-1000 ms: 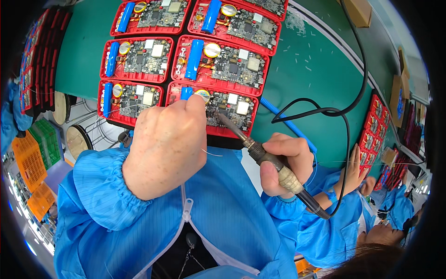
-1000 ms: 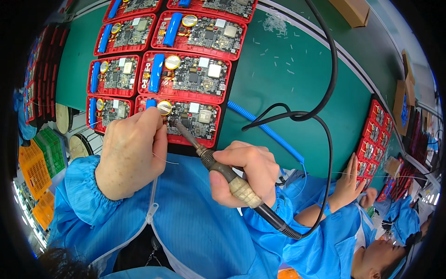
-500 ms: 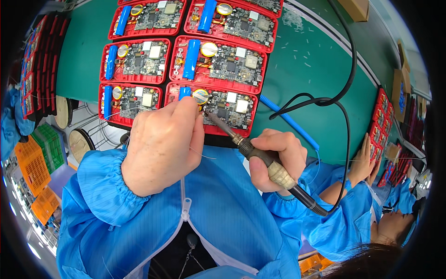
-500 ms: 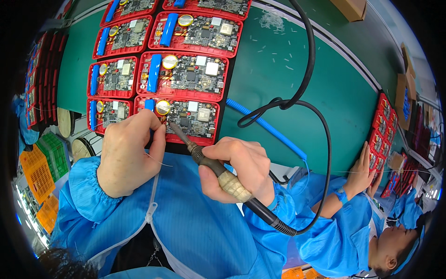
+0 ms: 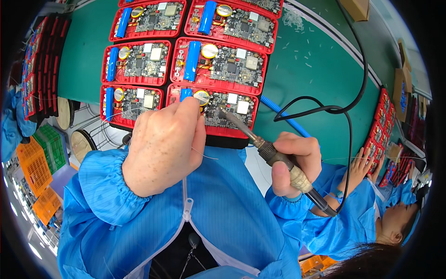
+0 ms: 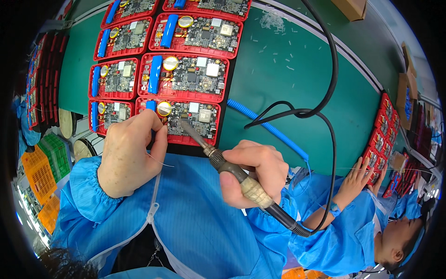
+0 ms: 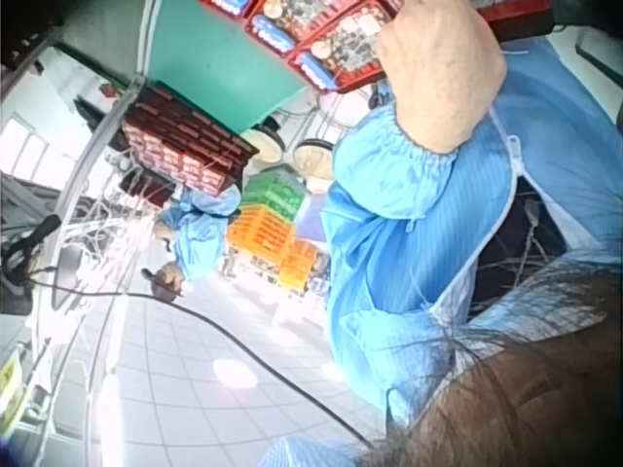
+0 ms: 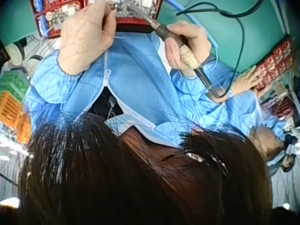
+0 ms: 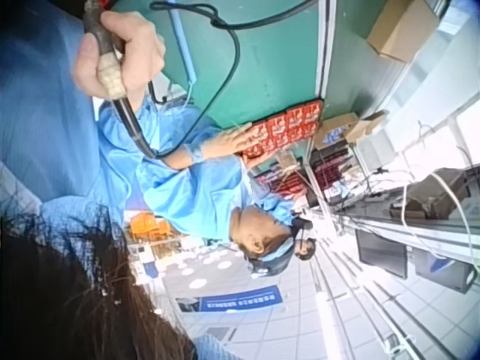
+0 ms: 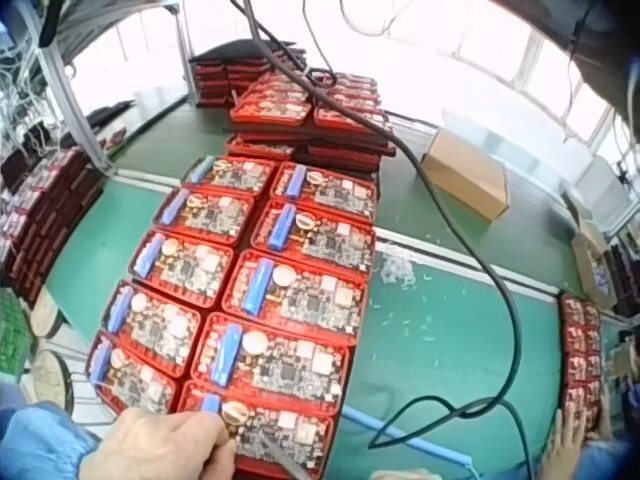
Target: The person solders components onto a series of printed circuit boards using a soldering iron and solder wire.
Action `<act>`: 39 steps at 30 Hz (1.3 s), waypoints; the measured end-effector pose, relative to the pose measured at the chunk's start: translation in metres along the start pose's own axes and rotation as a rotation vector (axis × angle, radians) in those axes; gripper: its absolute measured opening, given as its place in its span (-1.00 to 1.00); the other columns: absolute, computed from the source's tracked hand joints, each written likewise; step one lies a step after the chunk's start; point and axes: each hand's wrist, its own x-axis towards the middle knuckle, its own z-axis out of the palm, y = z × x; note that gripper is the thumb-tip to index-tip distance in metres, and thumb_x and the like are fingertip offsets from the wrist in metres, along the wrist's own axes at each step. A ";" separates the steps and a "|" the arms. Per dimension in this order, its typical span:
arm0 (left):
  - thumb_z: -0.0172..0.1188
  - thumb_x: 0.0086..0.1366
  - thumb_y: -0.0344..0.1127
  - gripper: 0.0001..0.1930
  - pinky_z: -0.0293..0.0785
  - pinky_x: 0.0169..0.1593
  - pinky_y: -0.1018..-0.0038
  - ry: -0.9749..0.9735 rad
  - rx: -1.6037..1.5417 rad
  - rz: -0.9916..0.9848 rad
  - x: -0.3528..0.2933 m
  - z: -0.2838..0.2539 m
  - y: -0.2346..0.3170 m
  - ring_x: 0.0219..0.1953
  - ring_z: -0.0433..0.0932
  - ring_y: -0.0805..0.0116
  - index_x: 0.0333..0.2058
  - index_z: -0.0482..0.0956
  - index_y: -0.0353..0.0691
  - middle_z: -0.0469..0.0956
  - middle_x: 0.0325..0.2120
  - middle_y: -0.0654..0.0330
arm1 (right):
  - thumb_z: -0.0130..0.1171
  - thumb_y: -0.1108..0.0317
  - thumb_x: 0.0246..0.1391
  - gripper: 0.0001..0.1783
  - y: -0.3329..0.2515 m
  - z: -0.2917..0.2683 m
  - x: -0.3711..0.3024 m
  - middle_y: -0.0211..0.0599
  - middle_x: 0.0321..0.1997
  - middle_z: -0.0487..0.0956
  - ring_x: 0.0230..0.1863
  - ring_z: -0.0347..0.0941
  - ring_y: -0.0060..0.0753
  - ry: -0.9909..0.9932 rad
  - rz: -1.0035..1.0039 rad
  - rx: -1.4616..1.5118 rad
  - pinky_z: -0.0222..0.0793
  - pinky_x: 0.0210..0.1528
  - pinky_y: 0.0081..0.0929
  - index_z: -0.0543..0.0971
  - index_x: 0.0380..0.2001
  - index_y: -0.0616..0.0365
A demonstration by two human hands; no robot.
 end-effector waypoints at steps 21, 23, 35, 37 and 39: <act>0.18 0.07 -0.58 -0.94 -0.07 -0.67 0.53 0.522 -0.293 -0.019 -0.031 -0.118 -0.079 -0.79 0.05 0.62 -0.45 0.50 -0.32 0.11 -0.85 0.34 | -0.02 -0.12 0.14 -0.46 -0.070 -0.026 0.085 -0.39 -0.69 0.35 -0.72 0.11 -0.71 0.447 -0.077 0.043 0.02 -0.67 -0.72 0.31 -0.38 0.24; 0.16 0.12 -0.58 -0.96 -0.09 -0.67 0.57 0.542 -0.359 -0.036 -0.031 -0.127 -0.096 -0.76 0.05 0.69 -0.45 0.49 -0.34 0.11 -0.83 0.41 | -0.10 0.00 0.20 -0.61 -0.088 -0.025 0.112 -0.46 -0.68 0.26 -0.70 0.06 -0.72 0.480 -0.157 0.112 -0.08 -0.69 -0.70 0.31 -0.34 0.16; 0.11 0.24 -0.47 -0.90 -0.11 -0.60 0.68 0.608 -0.723 -0.056 -0.033 -0.155 -0.157 -0.67 0.03 0.77 -0.46 0.45 -0.33 0.13 -0.73 0.52 | 0.09 0.25 0.15 -0.80 -0.194 -0.032 0.338 -0.54 -0.61 0.31 -0.65 0.10 -0.81 0.408 -0.465 -0.060 -0.09 -0.68 -0.80 0.37 -0.28 0.11; 0.12 0.21 -0.53 -0.92 -0.10 -0.61 0.68 0.631 -0.714 -0.075 -0.035 -0.155 -0.160 -0.69 0.06 0.76 -0.47 0.46 -0.33 0.15 -0.75 0.51 | 0.13 0.24 0.12 -0.76 -0.207 -0.035 0.377 -0.52 -0.62 0.33 -0.68 0.11 -0.80 0.407 -0.464 -0.139 -0.07 -0.70 -0.79 0.37 -0.29 0.15; 0.11 0.21 -0.54 -0.92 -0.10 -0.61 0.67 0.656 -0.730 -0.085 -0.039 -0.157 -0.167 -0.69 0.05 0.75 -0.48 0.46 -0.33 0.14 -0.75 0.51 | 0.14 0.22 0.10 -0.74 -0.220 -0.033 0.412 -0.49 -0.65 0.35 -0.72 0.14 -0.78 0.479 -0.436 -0.226 -0.02 -0.74 -0.77 0.38 -0.32 0.18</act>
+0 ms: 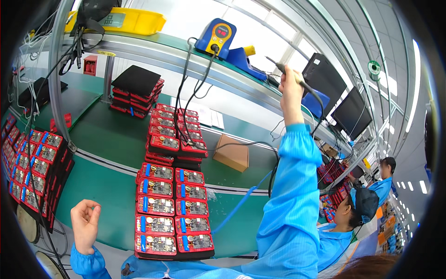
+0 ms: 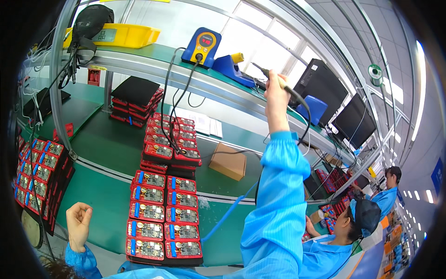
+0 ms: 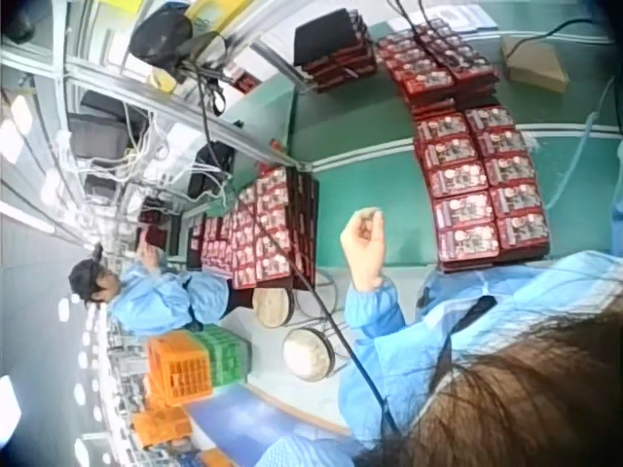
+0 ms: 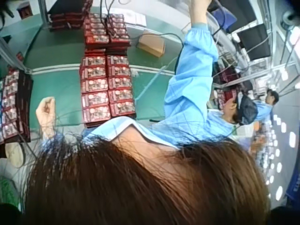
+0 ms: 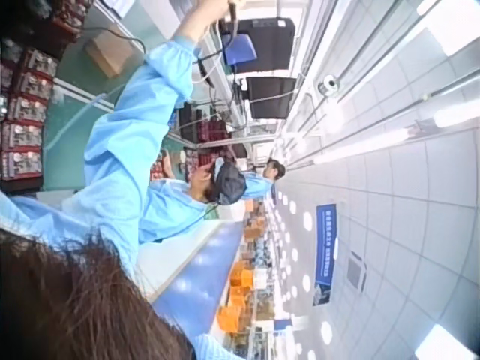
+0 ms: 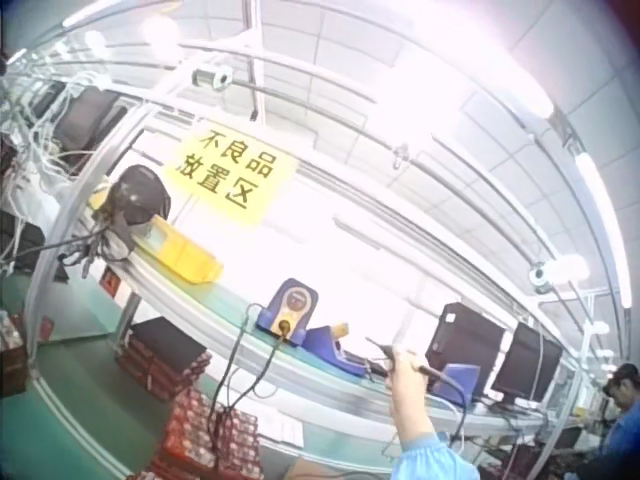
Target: The person solders components onto a series of printed circuit boards using a soldering iron and solder wire.
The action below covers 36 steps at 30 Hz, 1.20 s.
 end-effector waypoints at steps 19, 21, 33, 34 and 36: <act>0.09 0.24 -0.52 -0.94 -0.15 -0.60 0.67 0.040 -0.128 -0.107 -0.002 -0.021 -0.021 -0.67 0.01 0.77 -0.30 0.47 -0.33 0.10 -0.72 0.52 | -0.15 0.37 0.27 -0.60 0.050 0.004 0.136 -0.46 -0.54 0.33 -0.69 0.19 -0.74 -0.416 0.939 0.678 0.17 -0.75 -0.85 0.26 0.08 0.44; 0.10 0.23 -0.52 -0.92 -0.14 -0.60 0.68 0.003 -0.103 -0.158 -0.001 -0.012 -0.018 -0.67 0.02 0.78 -0.29 0.47 -0.33 0.11 -0.72 0.52 | -0.27 0.45 0.28 -0.60 0.052 -0.003 0.141 -0.41 -0.46 0.33 -0.62 0.25 -0.69 -0.524 1.035 0.820 0.27 -0.66 -0.77 0.17 0.12 0.44; 0.13 0.20 -0.41 -0.88 0.30 -0.58 0.55 -0.603 0.151 -0.400 -0.056 0.020 -0.069 -0.68 0.38 0.54 -0.40 0.53 -0.37 0.45 -0.70 0.20 | 0.09 0.13 0.12 -0.65 -0.037 -0.046 -0.155 -0.30 -0.31 0.44 -0.35 0.32 -0.70 -0.702 0.455 -0.088 0.22 -0.38 -0.81 0.45 -0.28 0.27; 0.11 0.22 -0.39 -0.86 0.33 -0.56 0.54 -0.678 0.126 -0.409 -0.061 0.021 -0.072 -0.67 0.41 0.51 -0.41 0.52 -0.37 0.47 -0.68 0.17 | 0.21 0.10 -0.01 -0.64 -0.040 -0.050 -0.195 -0.38 -0.43 0.39 -0.43 0.30 -0.73 -0.841 0.369 -0.321 0.15 -0.42 -0.85 0.38 -0.48 0.17; 0.10 0.24 -0.38 -0.85 0.32 -0.56 0.55 -0.689 0.085 -0.444 -0.072 0.025 -0.072 -0.65 0.40 0.53 -0.42 0.52 -0.37 0.46 -0.68 0.17 | 0.41 0.23 -0.20 -0.58 -0.038 -0.042 -0.273 -0.40 -0.43 0.46 -0.53 0.37 -0.59 -1.059 0.665 -0.370 0.27 -0.49 -0.64 0.47 -0.33 0.21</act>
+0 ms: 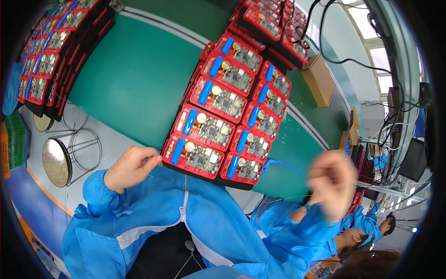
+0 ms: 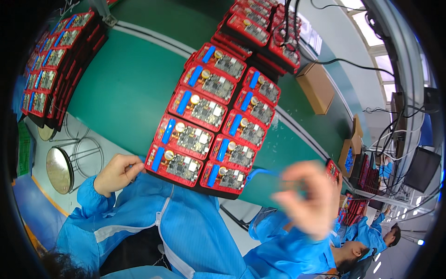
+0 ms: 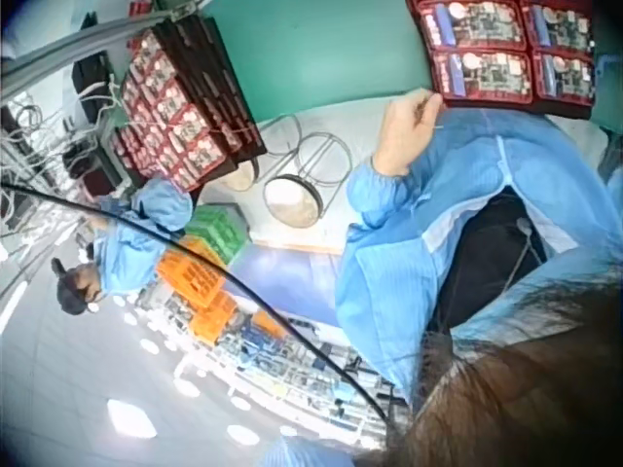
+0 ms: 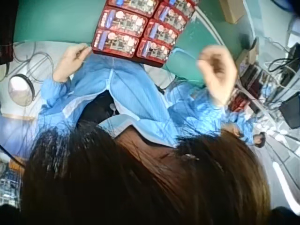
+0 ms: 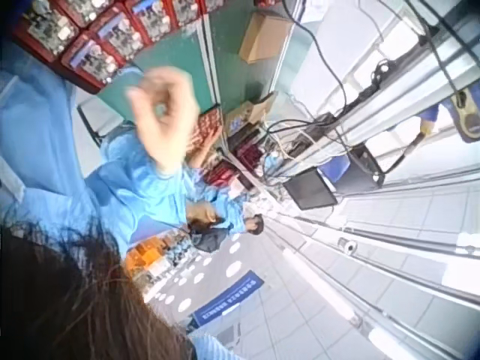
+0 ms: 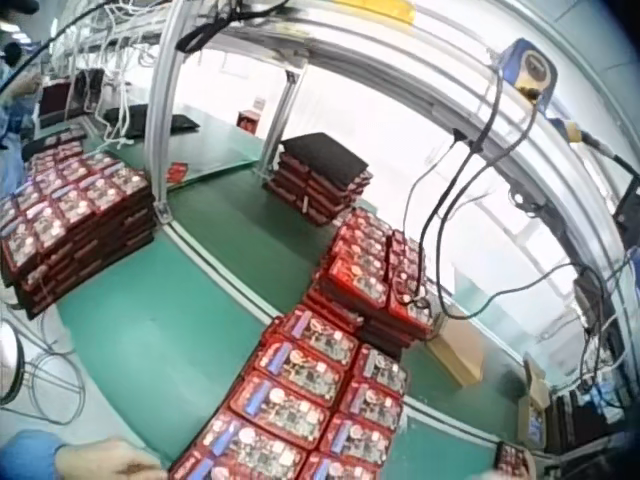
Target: The person solders components onto a series of printed circuit boards using a soldering iron and solder wire.
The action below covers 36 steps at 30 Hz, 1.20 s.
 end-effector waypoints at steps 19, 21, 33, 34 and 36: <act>0.06 0.31 -0.30 -0.79 0.09 -0.59 0.68 -0.089 -0.411 0.123 -0.017 -0.009 -0.007 -0.63 0.22 0.71 -0.26 0.56 -0.34 0.34 -0.68 0.43 | 0.35 0.37 -0.29 -0.20 0.056 0.160 -0.015 -0.09 0.22 0.30 0.25 0.21 -0.10 -0.157 -0.506 -0.681 0.09 0.25 -0.09 0.32 0.14 0.13; 0.04 0.29 -0.25 -0.72 0.00 -0.67 0.71 0.066 -0.386 0.224 -0.012 -0.033 -0.005 -0.73 0.14 0.75 -0.22 0.50 -0.39 0.22 -0.76 0.49 | 0.34 0.44 -0.31 -0.18 0.055 0.157 -0.017 -0.07 0.23 0.29 0.25 0.21 -0.06 -0.118 -0.481 -0.629 0.09 0.26 -0.09 0.29 0.15 0.16; -0.23 0.35 -0.46 -0.49 -0.16 -0.67 0.61 0.105 -1.728 0.872 -0.020 -0.199 -0.044 -0.73 -0.06 0.62 0.26 -0.03 -0.39 0.15 -0.61 0.36 | 0.30 0.54 -0.31 -0.18 0.056 0.162 -0.018 -0.04 0.22 0.29 0.24 0.21 0.00 -0.077 -0.493 -0.567 0.11 0.26 -0.07 0.28 0.15 0.20; -0.23 0.34 -0.46 -0.79 -0.16 -0.66 0.62 0.117 -1.705 0.868 -0.030 -0.217 -0.055 -0.75 -0.06 0.63 -0.08 0.11 -0.36 0.11 -0.65 0.35 | 0.32 0.53 -0.32 -0.17 0.056 0.164 -0.018 -0.05 0.23 0.27 0.26 0.19 -0.01 -0.107 -0.491 -0.585 0.09 0.26 -0.04 0.28 0.15 0.19; -0.24 0.32 -0.48 -0.88 -0.14 -0.65 0.62 -0.077 -1.829 0.973 -0.045 -0.228 -0.059 -0.76 -0.07 0.63 -0.34 0.28 -0.34 0.04 -0.69 0.37 | 0.34 0.48 -0.31 -0.19 0.061 0.172 -0.021 -0.04 0.23 0.27 0.26 0.17 0.01 -0.100 -0.512 -0.654 0.04 0.27 0.00 0.30 0.13 0.17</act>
